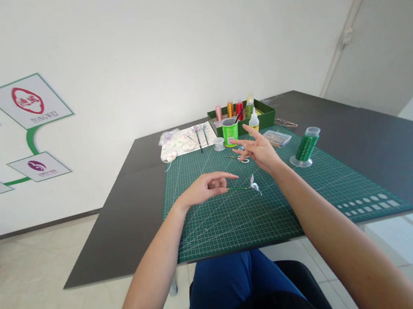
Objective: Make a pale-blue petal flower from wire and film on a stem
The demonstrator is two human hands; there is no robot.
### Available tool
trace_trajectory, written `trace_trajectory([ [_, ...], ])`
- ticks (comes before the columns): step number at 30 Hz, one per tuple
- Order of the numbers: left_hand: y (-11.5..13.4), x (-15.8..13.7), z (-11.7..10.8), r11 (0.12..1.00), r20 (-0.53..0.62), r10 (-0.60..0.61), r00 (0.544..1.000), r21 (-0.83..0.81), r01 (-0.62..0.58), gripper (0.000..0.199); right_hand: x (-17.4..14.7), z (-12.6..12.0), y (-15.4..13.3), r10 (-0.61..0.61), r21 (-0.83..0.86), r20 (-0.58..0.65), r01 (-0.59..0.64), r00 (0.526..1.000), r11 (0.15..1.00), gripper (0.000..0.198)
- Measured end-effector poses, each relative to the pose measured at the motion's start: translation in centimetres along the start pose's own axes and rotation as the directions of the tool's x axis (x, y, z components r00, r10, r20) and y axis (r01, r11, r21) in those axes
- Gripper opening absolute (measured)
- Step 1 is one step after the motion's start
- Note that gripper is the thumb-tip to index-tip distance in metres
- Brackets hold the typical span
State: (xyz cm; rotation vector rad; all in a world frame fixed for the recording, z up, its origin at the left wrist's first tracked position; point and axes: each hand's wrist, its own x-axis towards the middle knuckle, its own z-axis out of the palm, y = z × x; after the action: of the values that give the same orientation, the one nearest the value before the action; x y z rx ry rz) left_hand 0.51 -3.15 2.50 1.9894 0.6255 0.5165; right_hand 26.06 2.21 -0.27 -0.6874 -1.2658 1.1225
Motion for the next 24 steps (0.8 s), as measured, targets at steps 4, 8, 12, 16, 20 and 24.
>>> trace_trajectory([
  [4, 0.2, 0.0, -0.1, 0.99, 0.018, 0.058, 0.998, 0.127, -0.06, 0.027, 0.0, 0.1, 0.0, 0.016, -0.012, -0.005, -0.016, 1.0, 1.0, 0.083],
  [8, -0.1, 0.3, 0.0, 0.975, -0.027, 0.088, 0.996, 0.207, -0.08, 0.023, -0.1, 0.3, -0.2, 0.008, 0.006, 0.03, -0.009, 1.0, 1.0, 0.089],
  [12, -0.6, 0.5, 0.1, 0.936, -0.098, 0.071, 0.993, 0.351, -0.032, 0.025, -0.3, 0.9, -0.6, -0.015, 0.035, 0.092, 0.012, 0.996, 0.999, 0.088],
  [16, -1.4, 0.5, 0.1, 0.867, -0.152, 0.062, 0.986, 0.498, 0.022, 0.028, -0.8, 1.8, -1.4, -0.025, 0.059, 0.173, 0.015, 0.985, 0.998, 0.089],
  [20, -2.1, 0.5, 0.0, 0.78, -0.264, 0.031, 0.964, 0.61, 0.142, 0.032, -1.2, 2.3, -1.9, -0.003, 0.065, 0.233, -0.012, 0.972, 0.998, 0.086],
  [24, -2.3, 0.4, -0.2, 0.703, -0.378, 0.004, 0.926, 0.659, 0.267, 0.035, -1.4, 2.5, -2.1, 0.012, 0.066, 0.265, -0.031, 0.964, 0.997, 0.082],
])
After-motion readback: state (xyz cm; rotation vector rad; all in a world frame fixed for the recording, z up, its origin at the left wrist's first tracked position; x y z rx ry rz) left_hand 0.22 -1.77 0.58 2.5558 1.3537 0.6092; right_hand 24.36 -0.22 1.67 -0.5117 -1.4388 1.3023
